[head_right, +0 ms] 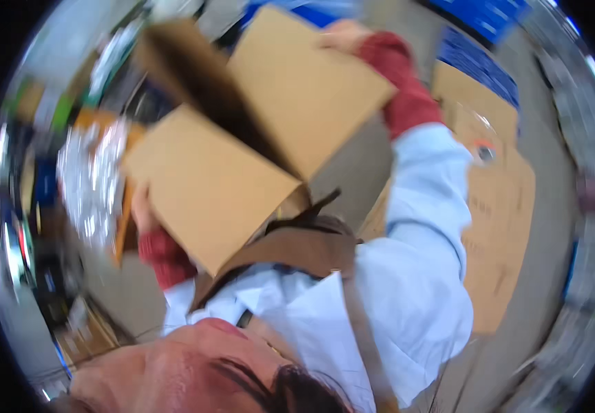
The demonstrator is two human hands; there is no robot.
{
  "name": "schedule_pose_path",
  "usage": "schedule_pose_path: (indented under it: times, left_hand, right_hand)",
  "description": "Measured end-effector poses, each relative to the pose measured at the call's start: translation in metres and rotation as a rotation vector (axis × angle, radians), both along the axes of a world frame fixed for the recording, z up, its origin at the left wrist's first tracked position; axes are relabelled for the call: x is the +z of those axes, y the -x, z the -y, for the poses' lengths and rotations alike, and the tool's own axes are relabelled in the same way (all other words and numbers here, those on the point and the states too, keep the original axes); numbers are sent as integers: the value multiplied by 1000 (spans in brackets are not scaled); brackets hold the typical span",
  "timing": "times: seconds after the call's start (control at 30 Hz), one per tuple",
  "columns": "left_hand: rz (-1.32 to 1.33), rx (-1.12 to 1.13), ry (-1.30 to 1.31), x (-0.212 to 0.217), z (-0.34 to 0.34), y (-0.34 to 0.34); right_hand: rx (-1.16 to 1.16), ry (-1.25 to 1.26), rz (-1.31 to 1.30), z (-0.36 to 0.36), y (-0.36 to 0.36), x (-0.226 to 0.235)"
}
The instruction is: Assembling and sealing cardboard boxes using a tape dispenser in a factory setting.
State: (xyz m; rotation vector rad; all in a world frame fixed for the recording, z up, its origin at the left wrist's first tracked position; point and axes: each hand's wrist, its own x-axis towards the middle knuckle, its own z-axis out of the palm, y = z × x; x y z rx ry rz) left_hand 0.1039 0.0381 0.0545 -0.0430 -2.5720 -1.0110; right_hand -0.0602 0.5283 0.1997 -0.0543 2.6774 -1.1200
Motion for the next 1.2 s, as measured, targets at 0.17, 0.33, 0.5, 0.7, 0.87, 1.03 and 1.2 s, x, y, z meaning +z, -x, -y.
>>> schedule_pose_path:
  times: [0.17, 0.33, 0.5, 0.7, 0.87, 1.03, 1.2]
  left_hand:
    - [19, 250, -1003, 2, -16, -33]
    - [53, 334, -1243, -8, -150, -75]
    - [766, -178, -161, -114, -213, -124]
    - [1071, -107, -643, 53, -255, -73]
    - [-286, 488, 773, 83, -196, 91]
    - [566, 812, 474, -18, -64, 145]
    - [572, 304, 236, -59, -58, 144]
  right_hand:
    - [-108, -221, -324, -15, 56, -5]
    - [-261, -349, -355, -37, 103, -63]
    - [-78, -488, -321, -52, 113, -85]
    - [31, -548, -441, -70, 36, -105]
    - [172, -462, -379, -48, -3, -101]
    - [163, -167, -386, -86, -25, -129]
    - [2, -225, -446, -149, -10, -146]
